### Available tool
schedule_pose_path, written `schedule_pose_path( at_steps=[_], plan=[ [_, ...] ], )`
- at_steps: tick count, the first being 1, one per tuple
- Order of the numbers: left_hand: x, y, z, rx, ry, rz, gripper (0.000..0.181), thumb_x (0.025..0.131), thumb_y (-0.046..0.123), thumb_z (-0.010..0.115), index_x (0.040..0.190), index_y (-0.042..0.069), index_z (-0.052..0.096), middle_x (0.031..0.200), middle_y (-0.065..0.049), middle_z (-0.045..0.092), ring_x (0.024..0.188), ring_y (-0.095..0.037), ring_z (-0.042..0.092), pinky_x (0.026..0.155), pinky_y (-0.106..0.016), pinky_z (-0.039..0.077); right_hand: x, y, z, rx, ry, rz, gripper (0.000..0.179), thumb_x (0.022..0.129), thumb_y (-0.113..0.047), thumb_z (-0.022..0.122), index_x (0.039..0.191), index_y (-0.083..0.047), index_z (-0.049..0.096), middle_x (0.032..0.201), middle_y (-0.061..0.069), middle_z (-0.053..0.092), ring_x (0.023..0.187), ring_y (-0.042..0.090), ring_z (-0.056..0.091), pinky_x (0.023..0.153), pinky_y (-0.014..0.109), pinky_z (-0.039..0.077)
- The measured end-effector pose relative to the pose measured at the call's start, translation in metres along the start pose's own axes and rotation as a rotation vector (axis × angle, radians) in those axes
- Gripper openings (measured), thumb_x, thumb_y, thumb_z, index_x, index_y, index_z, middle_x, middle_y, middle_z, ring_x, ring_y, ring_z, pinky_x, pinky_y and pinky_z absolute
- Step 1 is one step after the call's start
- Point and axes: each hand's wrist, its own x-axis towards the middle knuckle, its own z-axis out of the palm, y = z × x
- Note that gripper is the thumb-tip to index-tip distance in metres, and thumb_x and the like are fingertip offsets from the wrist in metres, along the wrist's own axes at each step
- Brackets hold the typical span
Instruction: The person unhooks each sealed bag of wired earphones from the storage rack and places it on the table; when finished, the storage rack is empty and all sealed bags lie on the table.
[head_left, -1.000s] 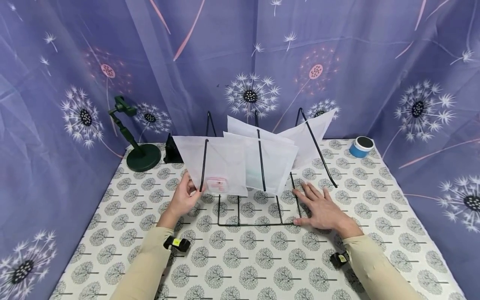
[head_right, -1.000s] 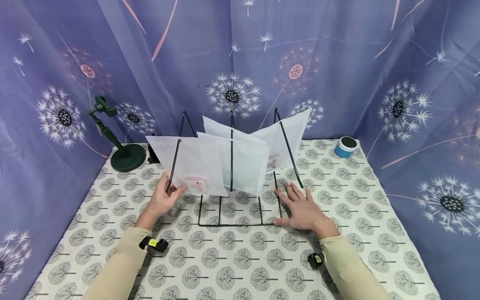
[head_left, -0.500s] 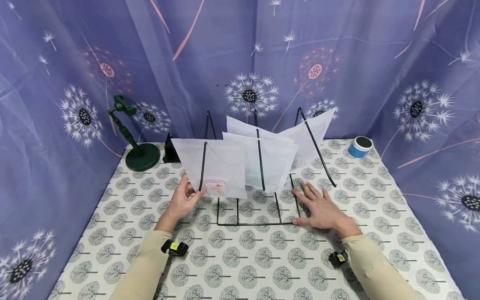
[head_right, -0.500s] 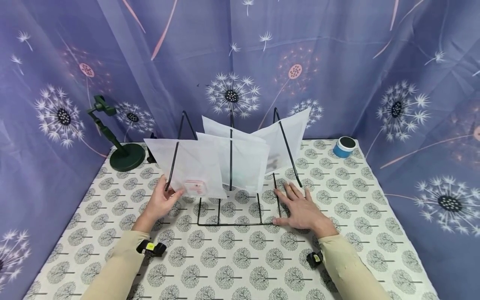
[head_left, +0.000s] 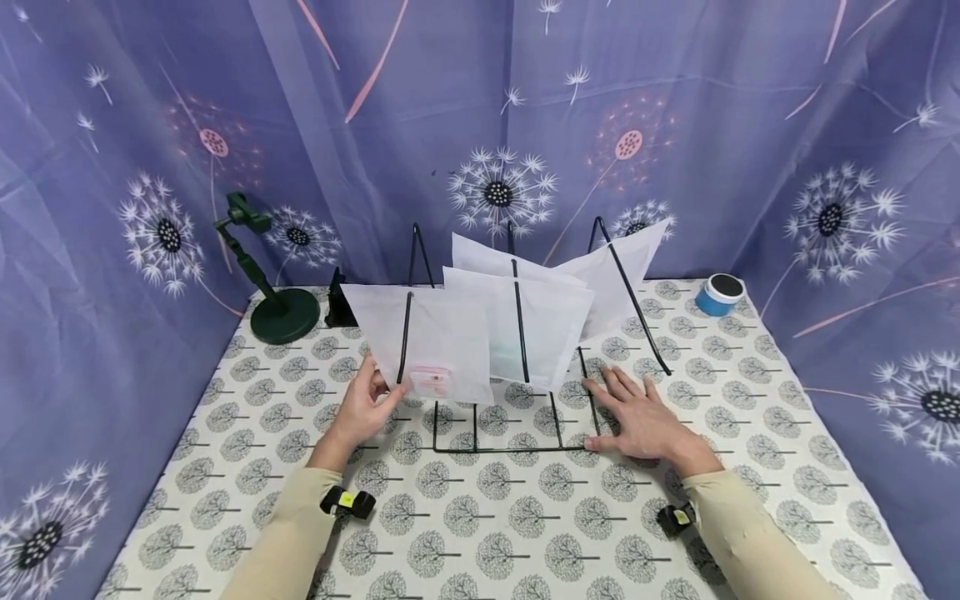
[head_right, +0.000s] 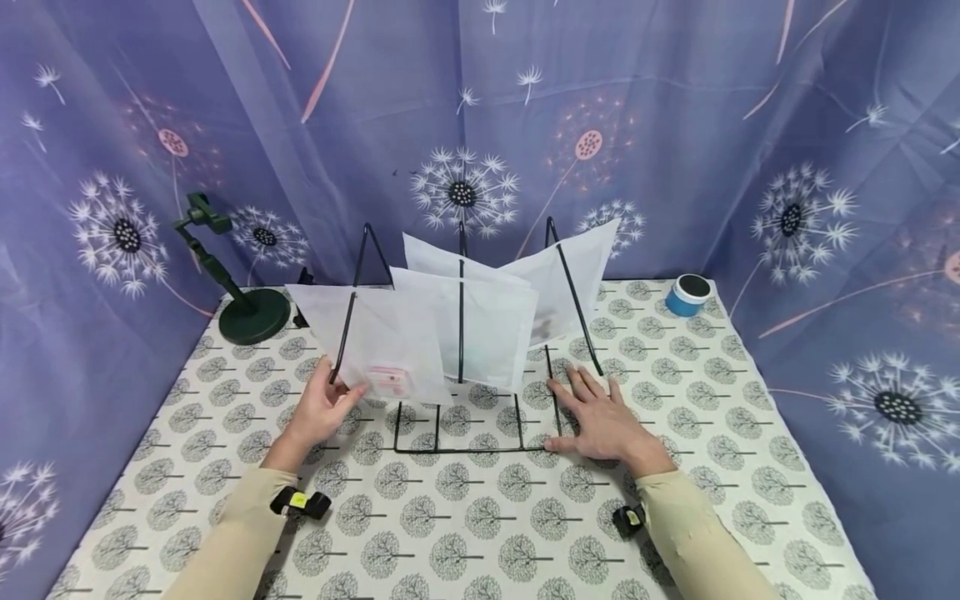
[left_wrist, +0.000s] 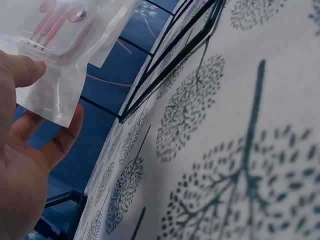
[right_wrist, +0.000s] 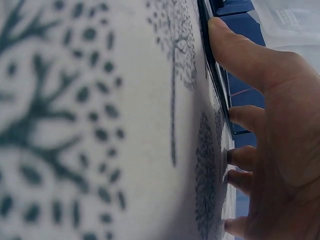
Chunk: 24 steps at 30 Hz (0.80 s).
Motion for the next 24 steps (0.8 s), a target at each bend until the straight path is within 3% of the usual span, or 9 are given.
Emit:
schedule_pose_path(
  at_steps=[4, 6, 11, 14, 17, 18, 20, 22, 24],
  plan=[
    [-0.003, 0.000, 0.000, 0.004, 0.001, 0.006, 0.030, 0.083, -0.018, 0.062, 0.102, -0.014, 0.039, 0.060, -0.021, 0.055, 0.059, -0.017, 0.057, 0.070, -0.023, 0.055, 0.000, 0.001, 0.000, -0.007, -0.002, 0.004, 0.102, 0.076, -0.076, 0.060, 0.154, -0.018, 0.029, 0.160, 0.023, 0.017, 0.147, 0.043, 0.015, 0.111, 0.075, 0.009],
    [-0.004, 0.001, 0.001, 0.003, 0.001, 0.005, 0.030, 0.083, -0.018, 0.062, 0.102, -0.013, 0.039, 0.059, -0.018, 0.055, 0.060, -0.012, 0.057, 0.070, -0.021, 0.054, 0.000, 0.001, 0.000, -0.008, -0.004, 0.006, 0.103, 0.076, -0.076, 0.059, 0.154, -0.017, 0.028, 0.160, 0.023, 0.017, 0.147, 0.043, 0.015, 0.111, 0.075, 0.009],
    [-0.008, 0.002, 0.002, -0.013, 0.002, 0.019, 0.033, 0.082, -0.020, 0.061, 0.107, -0.016, 0.041, 0.066, -0.021, 0.062, 0.066, -0.020, 0.064, 0.074, -0.020, 0.056, 0.000, 0.001, 0.001, 0.000, -0.012, 0.006, 0.103, 0.076, -0.076, 0.059, 0.155, -0.018, 0.027, 0.161, 0.023, 0.015, 0.147, 0.043, 0.013, 0.111, 0.075, 0.008],
    [-0.009, 0.005, 0.003, 0.032, 0.015, 0.057, 0.029, 0.080, -0.021, 0.062, 0.094, -0.017, 0.037, 0.055, -0.018, 0.049, 0.050, -0.009, 0.045, 0.056, -0.023, 0.049, 0.000, 0.000, 0.001, 0.005, -0.014, 0.008, 0.103, 0.076, -0.076, 0.059, 0.155, -0.018, 0.027, 0.161, 0.023, 0.015, 0.147, 0.043, 0.013, 0.111, 0.075, 0.008],
    [-0.010, 0.007, 0.003, 0.063, 0.027, 0.088, 0.034, 0.078, -0.021, 0.064, 0.083, -0.015, 0.031, 0.050, -0.013, 0.035, 0.049, 0.002, 0.024, 0.043, -0.029, 0.035, 0.000, 0.000, 0.000, 0.005, -0.013, 0.009, 0.103, 0.076, -0.076, 0.059, 0.155, -0.018, 0.028, 0.160, 0.023, 0.016, 0.147, 0.043, 0.013, 0.111, 0.075, 0.008],
    [-0.011, 0.008, 0.003, 0.065, 0.027, 0.094, 0.034, 0.078, -0.022, 0.064, 0.082, -0.015, 0.030, 0.049, -0.013, 0.035, 0.049, 0.003, 0.024, 0.044, -0.029, 0.036, 0.001, 0.000, 0.000, 0.004, -0.012, 0.009, 0.103, 0.076, -0.076, 0.059, 0.155, -0.018, 0.027, 0.160, 0.023, 0.016, 0.147, 0.043, 0.013, 0.111, 0.075, 0.008],
    [-0.011, 0.008, 0.003, 0.044, 0.020, 0.089, 0.033, 0.078, -0.022, 0.063, 0.084, -0.015, 0.032, 0.050, -0.015, 0.043, 0.049, 0.003, 0.033, 0.045, -0.028, 0.041, 0.001, 0.000, 0.000, 0.006, -0.011, 0.009, 0.103, 0.076, -0.076, 0.059, 0.155, -0.018, 0.027, 0.160, 0.023, 0.016, 0.148, 0.043, 0.013, 0.111, 0.075, 0.008],
    [-0.013, 0.007, 0.003, 0.010, 0.005, 0.067, 0.029, 0.079, -0.022, 0.062, 0.091, -0.016, 0.036, 0.059, -0.019, 0.057, 0.054, -0.005, 0.052, 0.056, -0.025, 0.053, 0.000, 0.000, 0.000, 0.008, -0.011, 0.007, 0.103, 0.076, -0.076, 0.059, 0.155, -0.018, 0.027, 0.161, 0.023, 0.015, 0.148, 0.043, 0.013, 0.111, 0.075, 0.008],
    [-0.015, 0.006, 0.003, -0.024, -0.009, 0.042, 0.029, 0.080, -0.022, 0.061, 0.100, -0.016, 0.040, 0.073, -0.025, 0.066, 0.070, -0.015, 0.066, 0.069, -0.027, 0.060, 0.000, 0.000, 0.000, 0.009, -0.010, 0.004, 0.103, 0.076, -0.076, 0.059, 0.155, -0.018, 0.027, 0.161, 0.023, 0.015, 0.147, 0.043, 0.013, 0.111, 0.075, 0.008]
  ],
)
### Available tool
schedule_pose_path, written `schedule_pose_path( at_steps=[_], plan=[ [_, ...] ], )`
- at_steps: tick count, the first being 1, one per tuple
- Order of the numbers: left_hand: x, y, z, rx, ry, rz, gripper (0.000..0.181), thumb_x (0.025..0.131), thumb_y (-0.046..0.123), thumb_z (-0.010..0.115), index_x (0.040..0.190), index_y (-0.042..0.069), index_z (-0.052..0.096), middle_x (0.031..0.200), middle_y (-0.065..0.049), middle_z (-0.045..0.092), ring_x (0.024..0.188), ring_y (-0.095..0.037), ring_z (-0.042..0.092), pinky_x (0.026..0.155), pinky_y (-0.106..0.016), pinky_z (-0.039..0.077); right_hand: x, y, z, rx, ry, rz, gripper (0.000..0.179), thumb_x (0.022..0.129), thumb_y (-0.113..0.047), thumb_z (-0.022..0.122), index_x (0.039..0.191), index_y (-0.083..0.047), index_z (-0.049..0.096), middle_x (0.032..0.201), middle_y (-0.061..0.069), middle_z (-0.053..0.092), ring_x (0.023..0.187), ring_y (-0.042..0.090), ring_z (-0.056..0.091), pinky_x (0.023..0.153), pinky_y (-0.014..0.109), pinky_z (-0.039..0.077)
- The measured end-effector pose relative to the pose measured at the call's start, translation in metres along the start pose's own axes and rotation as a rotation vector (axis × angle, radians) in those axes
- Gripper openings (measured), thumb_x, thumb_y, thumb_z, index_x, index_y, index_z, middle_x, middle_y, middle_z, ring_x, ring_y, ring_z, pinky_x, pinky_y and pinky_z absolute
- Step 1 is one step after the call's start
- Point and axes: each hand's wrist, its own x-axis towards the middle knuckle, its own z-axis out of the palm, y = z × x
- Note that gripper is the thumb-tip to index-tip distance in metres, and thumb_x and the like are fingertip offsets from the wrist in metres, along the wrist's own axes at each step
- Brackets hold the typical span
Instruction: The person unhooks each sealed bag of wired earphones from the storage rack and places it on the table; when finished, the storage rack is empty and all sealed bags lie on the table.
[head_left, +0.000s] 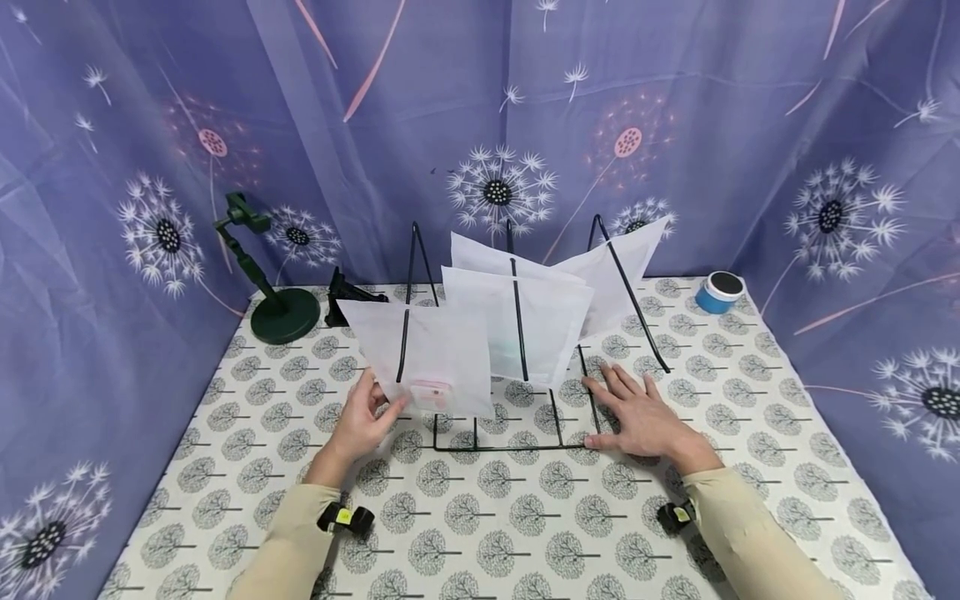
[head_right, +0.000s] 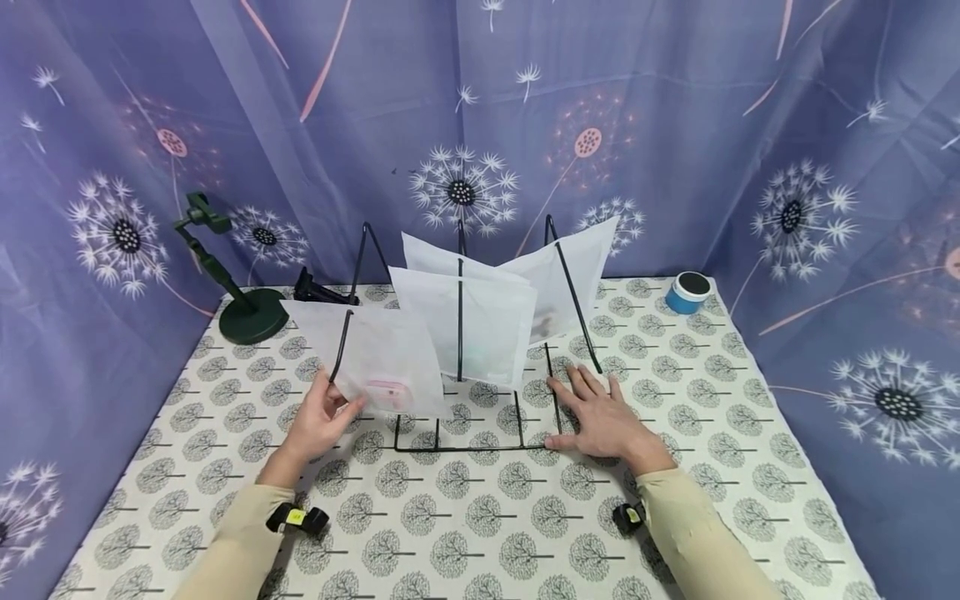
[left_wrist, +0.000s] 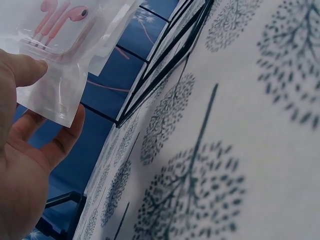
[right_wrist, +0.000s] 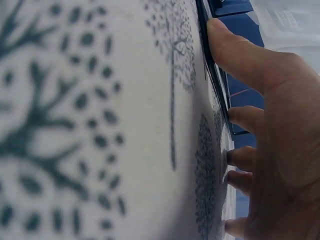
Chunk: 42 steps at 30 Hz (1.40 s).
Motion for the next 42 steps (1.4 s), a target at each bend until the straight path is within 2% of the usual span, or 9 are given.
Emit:
schedule_pose_path(
  at_steps=[2, 4, 7, 15, 22, 26, 30, 35, 42],
  plan=[
    [-0.003, -0.001, 0.001, -0.034, -0.005, -0.030, 0.033, 0.082, -0.021, 0.060, 0.108, -0.015, 0.042, 0.087, -0.027, 0.069, 0.089, -0.020, 0.071, 0.080, -0.031, 0.060, 0.000, 0.000, 0.000, 0.001, 0.001, -0.003, 0.103, 0.076, -0.076, 0.060, 0.154, -0.018, 0.028, 0.160, 0.023, 0.015, 0.147, 0.043, 0.014, 0.111, 0.075, 0.009],
    [-0.005, -0.001, 0.002, -0.049, -0.003, -0.033, 0.036, 0.082, -0.021, 0.060, 0.113, -0.015, 0.042, 0.091, -0.028, 0.069, 0.092, -0.018, 0.071, 0.081, -0.033, 0.060, 0.000, 0.000, 0.000, -0.001, 0.000, -0.004, 0.103, 0.076, -0.076, 0.060, 0.154, -0.018, 0.028, 0.160, 0.023, 0.015, 0.147, 0.043, 0.014, 0.111, 0.075, 0.009],
    [-0.007, 0.000, 0.003, -0.060, 0.001, -0.029, 0.037, 0.082, -0.021, 0.059, 0.114, -0.015, 0.041, 0.092, -0.028, 0.069, 0.092, -0.014, 0.070, 0.081, -0.033, 0.060, 0.000, 0.000, 0.000, 0.003, -0.002, -0.003, 0.103, 0.076, -0.076, 0.059, 0.154, -0.018, 0.028, 0.161, 0.023, 0.015, 0.147, 0.043, 0.014, 0.111, 0.075, 0.008],
    [-0.009, 0.004, 0.002, -0.037, -0.028, 0.027, 0.033, 0.079, -0.024, 0.058, 0.107, -0.017, 0.041, 0.089, -0.029, 0.067, 0.088, -0.025, 0.070, 0.084, -0.030, 0.059, 0.001, 0.003, 0.002, 0.000, -0.001, 0.002, 0.103, 0.076, -0.078, 0.058, 0.154, -0.019, 0.028, 0.161, 0.023, 0.015, 0.148, 0.043, 0.013, 0.111, 0.075, 0.008],
    [-0.013, 0.007, 0.002, -0.037, -0.031, 0.014, 0.035, 0.080, -0.024, 0.058, 0.109, -0.016, 0.040, 0.092, -0.029, 0.067, 0.092, -0.016, 0.069, 0.084, -0.031, 0.059, 0.000, 0.000, -0.001, 0.006, -0.005, 0.002, 0.102, 0.076, -0.075, 0.060, 0.154, -0.017, 0.028, 0.160, 0.023, 0.016, 0.147, 0.043, 0.013, 0.111, 0.075, 0.008],
    [-0.019, -0.006, 0.003, -0.042, -0.024, 0.036, 0.038, 0.079, -0.025, 0.058, 0.112, -0.016, 0.041, 0.092, -0.028, 0.066, 0.089, -0.022, 0.070, 0.083, -0.030, 0.059, -0.001, -0.001, -0.002, 0.001, -0.008, 0.003, 0.102, 0.076, -0.074, 0.060, 0.154, -0.017, 0.028, 0.160, 0.023, 0.016, 0.147, 0.043, 0.014, 0.111, 0.075, 0.009],
    [-0.025, -0.018, 0.003, -0.049, -0.019, 0.008, 0.038, 0.081, -0.021, 0.059, 0.113, -0.012, 0.042, 0.095, -0.024, 0.067, 0.092, -0.016, 0.069, 0.086, -0.028, 0.058, -0.001, -0.001, -0.002, -0.001, -0.006, 0.003, 0.102, 0.076, -0.074, 0.061, 0.154, -0.018, 0.028, 0.160, 0.023, 0.017, 0.147, 0.043, 0.014, 0.111, 0.075, 0.009],
    [-0.028, -0.019, 0.002, -0.054, -0.014, 0.011, 0.038, 0.083, -0.017, 0.061, 0.116, -0.011, 0.042, 0.098, -0.025, 0.067, 0.098, -0.008, 0.067, 0.086, -0.030, 0.059, -0.001, 0.000, -0.001, -0.004, 0.004, -0.002, 0.102, 0.076, -0.075, 0.060, 0.154, -0.017, 0.029, 0.160, 0.023, 0.018, 0.147, 0.043, 0.015, 0.111, 0.075, 0.009],
    [-0.030, -0.017, 0.002, -0.067, -0.006, 0.031, 0.045, 0.080, -0.022, 0.059, 0.120, -0.012, 0.040, 0.102, -0.026, 0.064, 0.101, -0.005, 0.065, 0.089, -0.025, 0.057, 0.000, 0.001, 0.000, 0.000, 0.005, -0.001, 0.103, 0.076, -0.076, 0.059, 0.154, -0.018, 0.028, 0.160, 0.023, 0.017, 0.147, 0.044, 0.015, 0.111, 0.075, 0.009]
  ],
)
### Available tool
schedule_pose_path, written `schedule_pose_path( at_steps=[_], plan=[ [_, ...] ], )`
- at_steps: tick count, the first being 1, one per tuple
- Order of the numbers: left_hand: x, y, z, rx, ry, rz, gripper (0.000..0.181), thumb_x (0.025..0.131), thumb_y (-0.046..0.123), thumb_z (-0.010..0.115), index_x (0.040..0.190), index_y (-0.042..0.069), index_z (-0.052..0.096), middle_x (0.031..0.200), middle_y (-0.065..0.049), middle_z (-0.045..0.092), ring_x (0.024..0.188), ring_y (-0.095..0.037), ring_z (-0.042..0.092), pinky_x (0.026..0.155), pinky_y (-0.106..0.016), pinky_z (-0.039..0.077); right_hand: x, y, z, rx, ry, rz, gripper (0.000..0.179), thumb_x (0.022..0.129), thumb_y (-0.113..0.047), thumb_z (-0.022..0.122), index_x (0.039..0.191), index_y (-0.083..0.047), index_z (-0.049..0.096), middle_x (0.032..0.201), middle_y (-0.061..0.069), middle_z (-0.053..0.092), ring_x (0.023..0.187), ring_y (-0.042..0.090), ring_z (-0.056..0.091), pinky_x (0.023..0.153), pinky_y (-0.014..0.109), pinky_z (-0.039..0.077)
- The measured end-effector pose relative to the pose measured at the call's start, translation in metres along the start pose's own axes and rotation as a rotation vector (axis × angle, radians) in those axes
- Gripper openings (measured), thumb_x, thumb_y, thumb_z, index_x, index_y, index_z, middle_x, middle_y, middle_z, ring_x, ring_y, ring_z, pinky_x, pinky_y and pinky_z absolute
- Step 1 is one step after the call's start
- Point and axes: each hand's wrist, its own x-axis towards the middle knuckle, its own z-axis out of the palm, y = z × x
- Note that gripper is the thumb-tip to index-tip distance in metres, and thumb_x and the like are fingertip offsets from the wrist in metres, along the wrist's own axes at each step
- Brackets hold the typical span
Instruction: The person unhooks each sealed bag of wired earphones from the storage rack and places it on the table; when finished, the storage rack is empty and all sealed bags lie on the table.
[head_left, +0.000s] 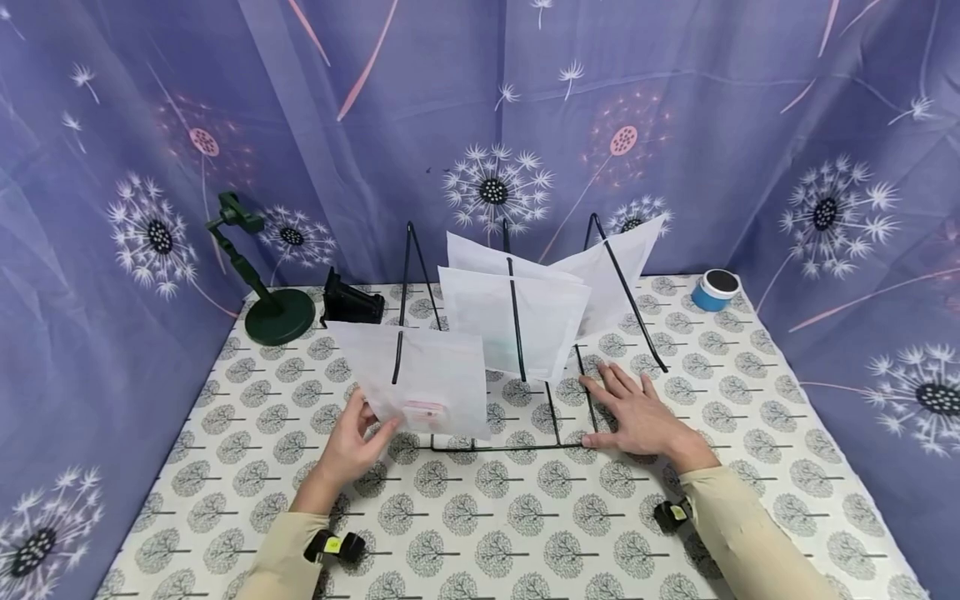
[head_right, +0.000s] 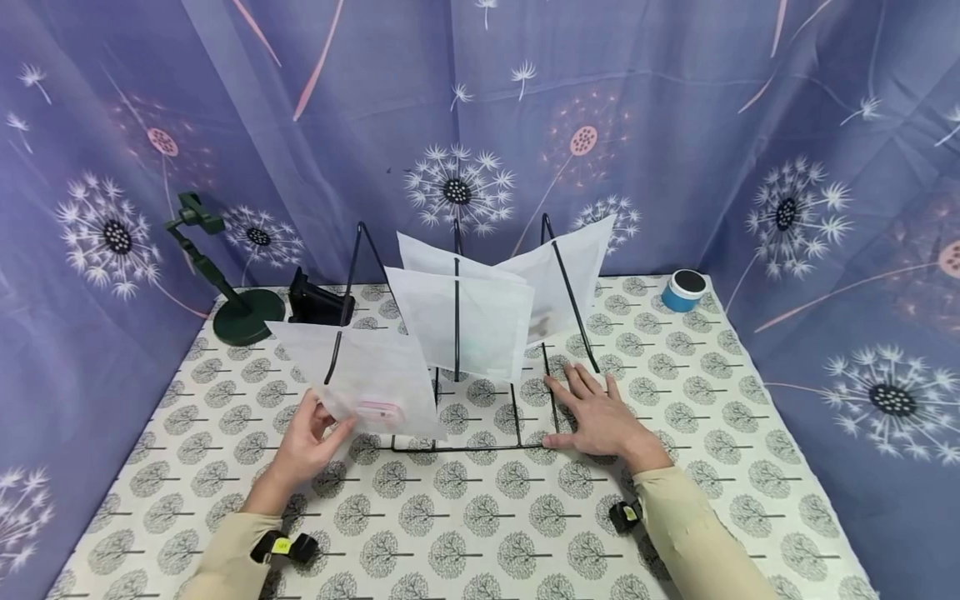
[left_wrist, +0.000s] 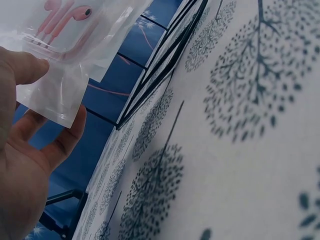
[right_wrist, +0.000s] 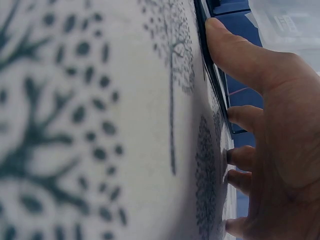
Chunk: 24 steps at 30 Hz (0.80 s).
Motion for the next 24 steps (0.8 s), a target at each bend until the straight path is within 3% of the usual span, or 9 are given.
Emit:
schedule_pose_path(
  at_steps=[11, 15, 19, 22, 24],
  plan=[
    [-0.004, 0.005, 0.000, 0.004, 0.008, -0.006, 0.044, 0.078, -0.025, 0.059, 0.117, -0.016, 0.040, 0.104, -0.022, 0.061, 0.104, -0.002, 0.064, 0.087, -0.025, 0.058, 0.001, 0.000, 0.000, 0.001, -0.005, -0.001, 0.102, 0.076, -0.076, 0.059, 0.155, -0.019, 0.027, 0.161, 0.022, 0.016, 0.147, 0.043, 0.014, 0.111, 0.075, 0.008],
    [0.001, 0.018, 0.001, 0.012, 0.013, 0.008, 0.045, 0.074, -0.030, 0.057, 0.114, -0.019, 0.040, 0.104, -0.024, 0.061, 0.105, 0.000, 0.063, 0.087, -0.023, 0.057, 0.002, -0.001, -0.001, -0.003, -0.009, 0.000, 0.102, 0.076, -0.077, 0.058, 0.155, -0.019, 0.027, 0.161, 0.022, 0.016, 0.148, 0.043, 0.013, 0.112, 0.074, 0.008],
    [0.004, 0.030, 0.000, 0.018, 0.013, -0.004, 0.046, 0.074, -0.030, 0.057, 0.116, -0.020, 0.040, 0.111, -0.013, 0.063, 0.106, 0.000, 0.063, 0.088, -0.023, 0.057, 0.002, 0.000, -0.001, -0.002, -0.011, 0.002, 0.102, 0.076, -0.076, 0.058, 0.155, -0.019, 0.027, 0.161, 0.022, 0.015, 0.148, 0.043, 0.013, 0.112, 0.075, 0.008],
    [0.000, 0.023, -0.001, 0.028, 0.013, -0.032, 0.048, 0.077, -0.027, 0.059, 0.120, -0.016, 0.040, 0.117, -0.005, 0.061, 0.108, 0.001, 0.062, 0.088, -0.024, 0.057, 0.001, 0.000, -0.001, -0.001, -0.013, 0.002, 0.102, 0.076, -0.076, 0.059, 0.155, -0.019, 0.027, 0.161, 0.022, 0.015, 0.148, 0.043, 0.013, 0.111, 0.075, 0.008],
    [-0.004, 0.017, -0.002, 0.035, 0.009, -0.050, 0.049, 0.080, -0.024, 0.059, 0.123, -0.014, 0.040, 0.118, -0.006, 0.061, 0.109, 0.000, 0.062, 0.087, -0.027, 0.057, 0.000, 0.000, -0.001, -0.002, -0.015, 0.003, 0.102, 0.076, -0.076, 0.059, 0.155, -0.018, 0.027, 0.161, 0.022, 0.015, 0.148, 0.043, 0.013, 0.111, 0.075, 0.008]
  ],
)
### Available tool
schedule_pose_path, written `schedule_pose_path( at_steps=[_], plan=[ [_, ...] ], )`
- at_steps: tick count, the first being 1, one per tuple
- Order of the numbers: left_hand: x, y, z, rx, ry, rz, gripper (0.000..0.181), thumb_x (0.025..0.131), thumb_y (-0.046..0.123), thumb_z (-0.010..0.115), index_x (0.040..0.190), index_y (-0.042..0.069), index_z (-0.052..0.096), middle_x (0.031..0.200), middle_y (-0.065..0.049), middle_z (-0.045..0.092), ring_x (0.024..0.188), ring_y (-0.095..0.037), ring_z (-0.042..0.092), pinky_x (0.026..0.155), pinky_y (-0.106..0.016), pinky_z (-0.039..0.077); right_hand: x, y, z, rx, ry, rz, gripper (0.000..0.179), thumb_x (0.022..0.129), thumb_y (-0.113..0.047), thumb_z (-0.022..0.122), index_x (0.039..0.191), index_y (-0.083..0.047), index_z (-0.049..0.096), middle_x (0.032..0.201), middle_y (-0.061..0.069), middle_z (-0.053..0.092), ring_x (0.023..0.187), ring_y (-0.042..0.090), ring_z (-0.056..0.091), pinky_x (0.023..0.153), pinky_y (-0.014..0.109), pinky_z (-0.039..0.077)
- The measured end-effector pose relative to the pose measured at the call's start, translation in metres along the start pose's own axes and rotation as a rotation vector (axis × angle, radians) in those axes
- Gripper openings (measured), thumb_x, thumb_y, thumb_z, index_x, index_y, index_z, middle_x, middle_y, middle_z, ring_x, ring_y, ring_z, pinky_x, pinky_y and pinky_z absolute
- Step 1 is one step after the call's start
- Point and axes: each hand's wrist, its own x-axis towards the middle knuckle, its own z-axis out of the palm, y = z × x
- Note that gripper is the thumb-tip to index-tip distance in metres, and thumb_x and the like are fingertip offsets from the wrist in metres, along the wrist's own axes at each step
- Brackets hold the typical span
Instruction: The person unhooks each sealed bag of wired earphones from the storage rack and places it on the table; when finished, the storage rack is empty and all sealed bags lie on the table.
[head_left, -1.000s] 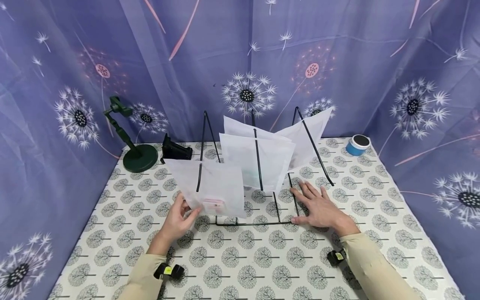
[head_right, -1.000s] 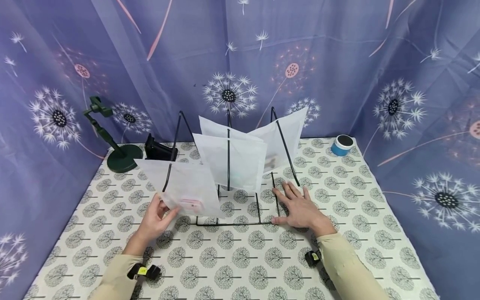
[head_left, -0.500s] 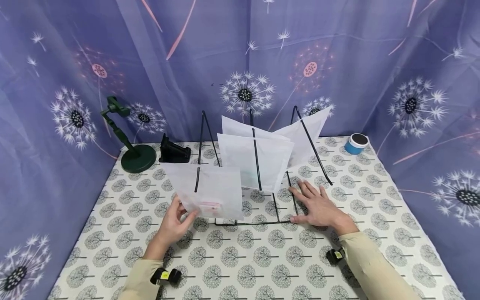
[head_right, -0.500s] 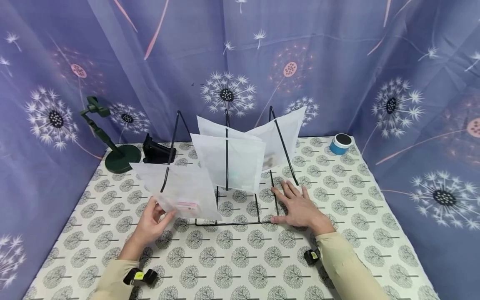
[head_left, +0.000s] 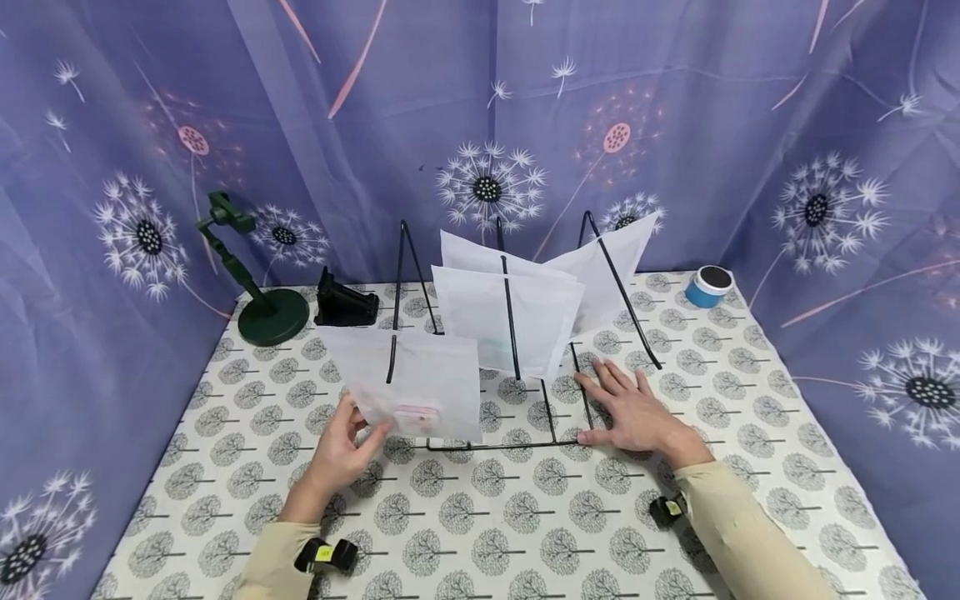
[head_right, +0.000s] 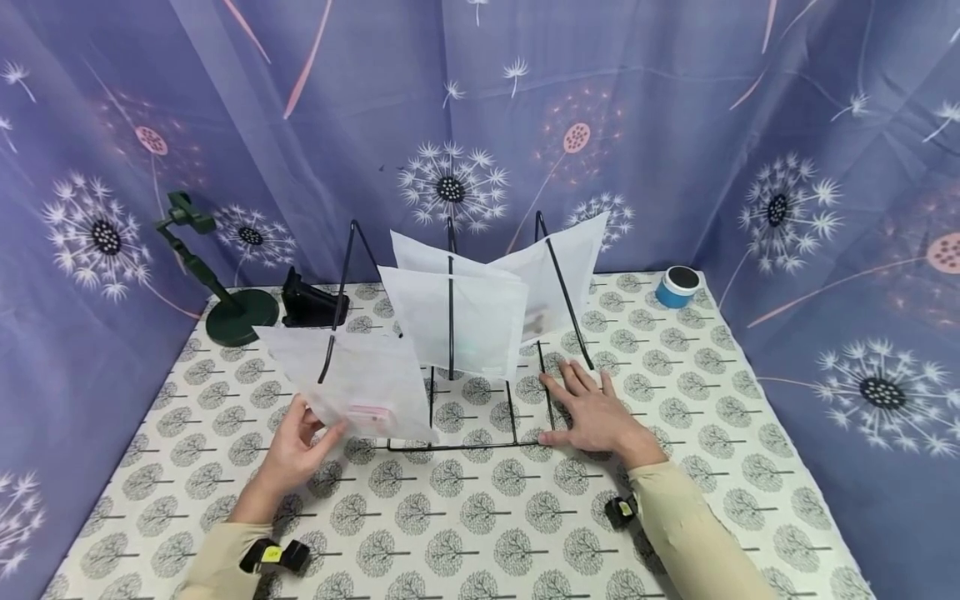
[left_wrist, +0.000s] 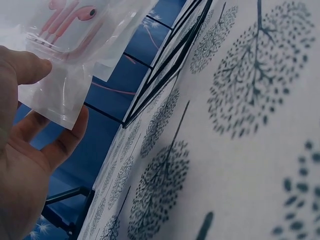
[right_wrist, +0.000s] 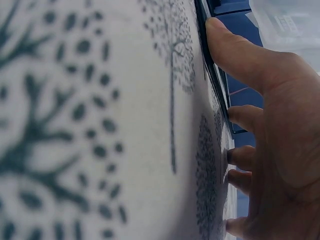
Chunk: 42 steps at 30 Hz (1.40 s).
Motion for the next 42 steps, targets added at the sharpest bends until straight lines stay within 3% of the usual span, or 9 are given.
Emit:
schedule_pose_path(
  at_steps=[3, 9, 16, 18, 24, 27, 31, 42],
  plan=[
    [-0.004, -0.006, -0.001, -0.011, 0.004, -0.004, 0.050, 0.081, -0.021, 0.060, 0.126, -0.011, 0.040, 0.120, -0.003, 0.059, 0.109, -0.003, 0.063, 0.087, -0.028, 0.058, 0.000, -0.001, -0.001, 0.001, -0.001, 0.000, 0.102, 0.076, -0.075, 0.060, 0.155, -0.018, 0.028, 0.161, 0.022, 0.015, 0.148, 0.043, 0.013, 0.111, 0.075, 0.008],
    [-0.004, 0.000, 0.001, -0.016, 0.017, 0.011, 0.053, 0.077, -0.028, 0.059, 0.125, -0.016, 0.040, 0.121, 0.006, 0.057, 0.108, 0.000, 0.062, 0.089, -0.023, 0.056, -0.002, 0.000, 0.000, 0.008, -0.004, 0.009, 0.103, 0.076, -0.075, 0.060, 0.155, -0.018, 0.027, 0.161, 0.022, 0.014, 0.148, 0.043, 0.012, 0.111, 0.075, 0.007],
    [-0.010, 0.001, -0.002, 0.019, 0.032, 0.015, 0.053, 0.074, -0.030, 0.059, 0.123, -0.017, 0.039, 0.116, -0.015, 0.059, 0.108, 0.002, 0.061, 0.089, -0.021, 0.055, 0.000, 0.000, 0.001, 0.008, 0.002, 0.002, 0.102, 0.076, -0.076, 0.059, 0.155, -0.019, 0.027, 0.161, 0.022, 0.015, 0.148, 0.043, 0.013, 0.111, 0.075, 0.008],
    [-0.012, 0.000, -0.001, 0.017, 0.039, 0.023, 0.054, 0.075, -0.029, 0.059, 0.124, -0.016, 0.040, 0.116, -0.016, 0.059, 0.107, 0.001, 0.062, 0.089, -0.022, 0.055, 0.000, 0.000, 0.001, 0.008, -0.001, 0.004, 0.102, 0.076, -0.076, 0.059, 0.155, -0.019, 0.027, 0.161, 0.022, 0.015, 0.148, 0.043, 0.013, 0.112, 0.074, 0.008],
    [-0.017, -0.002, 0.004, -0.007, 0.057, 0.061, 0.055, 0.075, -0.029, 0.059, 0.126, -0.016, 0.040, 0.122, 0.001, 0.057, 0.108, -0.002, 0.062, 0.090, -0.019, 0.054, -0.001, 0.000, 0.001, 0.015, 0.000, 0.006, 0.102, 0.076, -0.075, 0.061, 0.155, -0.018, 0.027, 0.161, 0.022, 0.014, 0.148, 0.043, 0.012, 0.112, 0.075, 0.007],
    [-0.018, 0.001, 0.004, -0.019, 0.058, 0.046, 0.056, 0.076, -0.028, 0.059, 0.127, -0.015, 0.040, 0.124, 0.007, 0.055, 0.110, -0.002, 0.061, 0.093, -0.019, 0.053, -0.001, 0.000, 0.001, 0.013, 0.006, 0.002, 0.103, 0.076, -0.075, 0.060, 0.155, -0.018, 0.026, 0.161, 0.022, 0.013, 0.148, 0.043, 0.012, 0.112, 0.075, 0.007],
    [-0.019, 0.005, 0.004, -0.030, 0.050, 0.027, 0.055, 0.076, -0.028, 0.059, 0.127, -0.014, 0.040, 0.124, 0.009, 0.055, 0.110, -0.002, 0.062, 0.092, -0.021, 0.054, -0.001, 0.000, 0.002, 0.020, 0.011, 0.002, 0.103, 0.076, -0.075, 0.060, 0.155, -0.018, 0.027, 0.161, 0.022, 0.014, 0.148, 0.043, 0.013, 0.111, 0.075, 0.007],
    [-0.028, 0.006, 0.007, -0.037, 0.045, 0.060, 0.049, 0.074, -0.031, 0.056, 0.119, -0.019, 0.039, 0.122, 0.010, 0.056, 0.109, -0.002, 0.062, 0.092, -0.020, 0.053, -0.001, 0.001, 0.002, 0.012, 0.006, 0.002, 0.103, 0.076, -0.076, 0.059, 0.155, -0.019, 0.026, 0.161, 0.021, 0.014, 0.148, 0.042, 0.012, 0.112, 0.074, 0.006]
  ],
)
